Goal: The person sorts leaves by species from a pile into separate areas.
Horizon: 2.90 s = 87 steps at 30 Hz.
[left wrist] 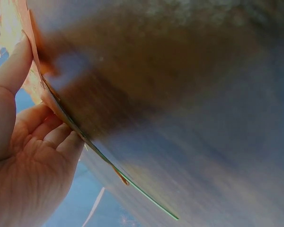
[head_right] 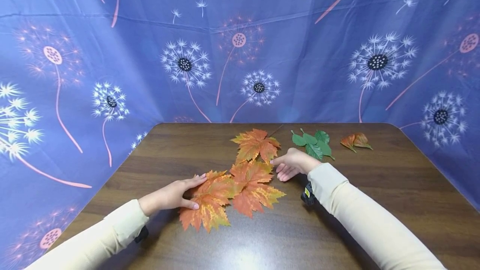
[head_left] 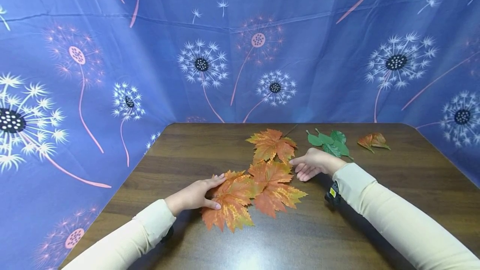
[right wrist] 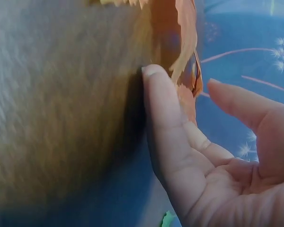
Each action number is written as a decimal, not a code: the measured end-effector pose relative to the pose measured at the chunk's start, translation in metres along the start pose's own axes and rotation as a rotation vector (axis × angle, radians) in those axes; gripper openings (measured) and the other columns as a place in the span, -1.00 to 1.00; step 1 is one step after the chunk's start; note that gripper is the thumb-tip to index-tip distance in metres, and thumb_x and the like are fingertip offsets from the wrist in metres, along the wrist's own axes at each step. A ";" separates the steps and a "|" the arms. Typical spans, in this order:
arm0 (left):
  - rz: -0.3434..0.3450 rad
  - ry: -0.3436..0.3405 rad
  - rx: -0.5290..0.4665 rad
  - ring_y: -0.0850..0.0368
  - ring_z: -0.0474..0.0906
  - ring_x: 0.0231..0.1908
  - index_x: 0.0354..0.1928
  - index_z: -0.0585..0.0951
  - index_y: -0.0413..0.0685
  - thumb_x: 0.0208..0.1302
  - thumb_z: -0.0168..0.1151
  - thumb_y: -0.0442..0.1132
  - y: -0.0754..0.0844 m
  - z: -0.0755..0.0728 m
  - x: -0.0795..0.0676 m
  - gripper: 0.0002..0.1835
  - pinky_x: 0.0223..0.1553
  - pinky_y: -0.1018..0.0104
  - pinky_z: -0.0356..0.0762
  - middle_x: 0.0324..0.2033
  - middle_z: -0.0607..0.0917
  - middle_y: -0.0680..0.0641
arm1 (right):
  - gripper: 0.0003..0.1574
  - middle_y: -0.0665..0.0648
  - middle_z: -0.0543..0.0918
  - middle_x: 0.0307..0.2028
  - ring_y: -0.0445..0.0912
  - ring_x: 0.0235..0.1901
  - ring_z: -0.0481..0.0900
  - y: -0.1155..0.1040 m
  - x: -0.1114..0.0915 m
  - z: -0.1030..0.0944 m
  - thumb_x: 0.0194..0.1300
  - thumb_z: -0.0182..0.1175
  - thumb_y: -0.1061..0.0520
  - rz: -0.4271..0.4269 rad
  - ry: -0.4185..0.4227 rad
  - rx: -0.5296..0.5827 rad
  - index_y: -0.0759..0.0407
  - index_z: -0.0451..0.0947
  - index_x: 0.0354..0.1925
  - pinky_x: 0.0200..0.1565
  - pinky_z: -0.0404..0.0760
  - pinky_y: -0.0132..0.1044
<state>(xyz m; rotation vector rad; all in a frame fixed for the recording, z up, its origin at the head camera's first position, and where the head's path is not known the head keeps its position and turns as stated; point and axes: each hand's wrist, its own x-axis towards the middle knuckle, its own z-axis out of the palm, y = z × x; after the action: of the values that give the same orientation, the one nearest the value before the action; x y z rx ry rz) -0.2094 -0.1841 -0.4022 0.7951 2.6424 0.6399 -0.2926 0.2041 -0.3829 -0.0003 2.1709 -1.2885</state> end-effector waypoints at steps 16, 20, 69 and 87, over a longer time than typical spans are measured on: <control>-0.001 -0.005 -0.001 -0.23 0.02 0.46 0.49 0.16 -0.12 0.16 0.36 -0.04 0.000 0.001 0.000 -0.09 0.38 -0.22 0.09 0.48 0.12 -0.18 | -0.34 0.24 0.76 -0.39 -0.03 -0.39 0.76 0.011 0.000 0.018 0.35 0.22 -0.03 -0.007 -0.076 0.104 0.57 0.45 0.07 -0.23 0.73 -0.23; -0.002 0.000 -0.006 -0.26 0.03 0.45 0.48 0.17 -0.14 0.15 0.37 -0.06 0.001 0.001 -0.001 -0.09 0.37 -0.23 0.09 0.48 0.13 -0.19 | -0.42 0.24 0.76 -0.36 -0.05 -0.37 0.76 0.014 0.000 0.019 0.36 0.22 0.00 -0.013 -0.111 0.131 0.51 0.48 0.05 -0.22 0.72 -0.24; -0.005 -0.001 0.009 -0.24 0.03 0.46 0.49 0.15 -0.10 0.14 0.37 0.00 0.000 0.001 0.000 -0.06 0.37 -0.21 0.12 0.48 0.11 -0.18 | -0.72 0.05 0.75 -0.32 -0.22 -0.37 0.68 0.017 -0.012 0.038 0.38 0.11 0.14 -0.122 -0.118 0.233 0.28 0.63 -0.09 -0.31 0.65 -0.42; 0.010 0.008 0.004 -0.25 0.02 0.46 0.49 0.16 -0.13 0.15 0.37 -0.01 -0.002 0.002 -0.001 -0.07 0.38 -0.21 0.10 0.48 0.12 -0.19 | -0.72 -0.05 0.73 -0.19 -0.22 -0.20 0.61 0.013 -0.012 0.040 0.44 0.05 0.06 -0.124 -0.127 0.188 0.16 0.52 0.01 -0.09 0.48 -0.25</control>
<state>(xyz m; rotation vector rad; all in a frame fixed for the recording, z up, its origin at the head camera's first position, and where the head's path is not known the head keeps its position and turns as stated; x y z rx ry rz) -0.2085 -0.1852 -0.4043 0.8082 2.6496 0.6425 -0.2589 0.1824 -0.4008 -0.1401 1.9622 -1.5163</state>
